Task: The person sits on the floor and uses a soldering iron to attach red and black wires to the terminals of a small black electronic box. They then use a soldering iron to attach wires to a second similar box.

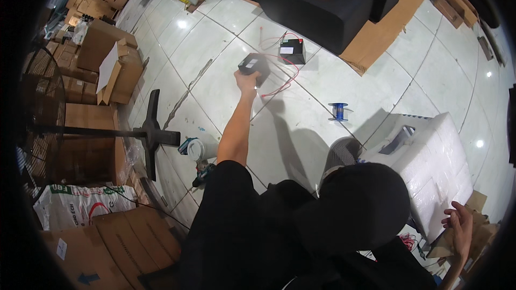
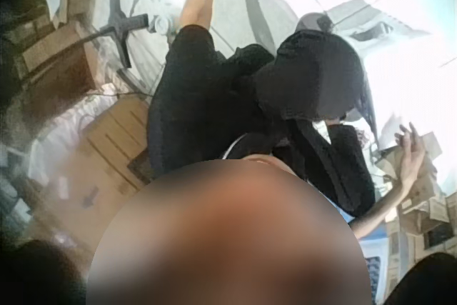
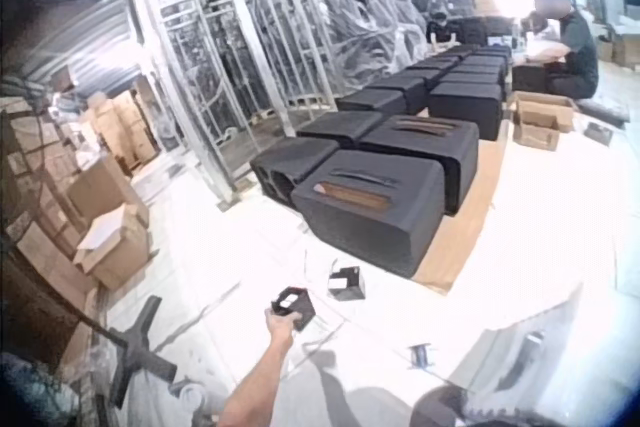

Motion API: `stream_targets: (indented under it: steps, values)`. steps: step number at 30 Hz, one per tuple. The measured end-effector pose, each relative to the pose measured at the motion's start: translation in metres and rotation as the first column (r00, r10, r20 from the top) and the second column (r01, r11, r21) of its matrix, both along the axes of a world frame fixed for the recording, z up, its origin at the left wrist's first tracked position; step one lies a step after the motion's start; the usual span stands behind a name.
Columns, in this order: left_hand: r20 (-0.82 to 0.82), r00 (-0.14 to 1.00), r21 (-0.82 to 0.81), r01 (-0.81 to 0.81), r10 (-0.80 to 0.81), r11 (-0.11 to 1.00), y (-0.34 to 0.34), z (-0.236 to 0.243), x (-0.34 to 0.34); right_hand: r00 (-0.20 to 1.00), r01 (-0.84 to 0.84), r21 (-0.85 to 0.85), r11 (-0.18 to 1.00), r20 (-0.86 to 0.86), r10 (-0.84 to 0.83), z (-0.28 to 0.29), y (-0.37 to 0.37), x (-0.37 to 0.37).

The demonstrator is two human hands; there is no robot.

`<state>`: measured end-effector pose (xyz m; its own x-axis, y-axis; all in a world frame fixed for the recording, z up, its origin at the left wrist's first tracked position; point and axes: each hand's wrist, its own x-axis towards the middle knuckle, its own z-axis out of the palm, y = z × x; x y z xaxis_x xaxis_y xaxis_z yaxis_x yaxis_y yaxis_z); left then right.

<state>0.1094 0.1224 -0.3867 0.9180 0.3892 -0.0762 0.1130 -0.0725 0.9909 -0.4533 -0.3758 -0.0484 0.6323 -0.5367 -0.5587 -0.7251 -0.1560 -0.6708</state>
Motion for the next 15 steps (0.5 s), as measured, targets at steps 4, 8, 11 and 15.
stream_targets:
  steps: [4,8,11,15]
  values:
    - [0.014,0.999,0.027,-0.033,0.033,0.999,0.003,-0.029,0.021,0.999,0.031,-0.035,0.999,-0.04,-0.033,-0.005,-0.005,-0.014]
    - [0.056,0.997,0.102,0.049,-0.055,0.994,0.012,-0.04,0.03,0.998,-0.014,-0.06,0.998,-0.064,0.01,-0.008,-0.011,-0.015]
    - [-0.023,0.998,0.318,0.057,-0.052,0.947,0.013,-0.043,0.043,0.998,-0.016,-0.061,0.998,-0.058,0.013,-0.01,-0.014,-0.011]
    - [-0.135,0.991,0.361,0.065,-0.016,0.93,0.015,-0.047,0.06,0.998,-0.034,-0.061,0.998,-0.062,0.031,-0.01,-0.013,-0.013]
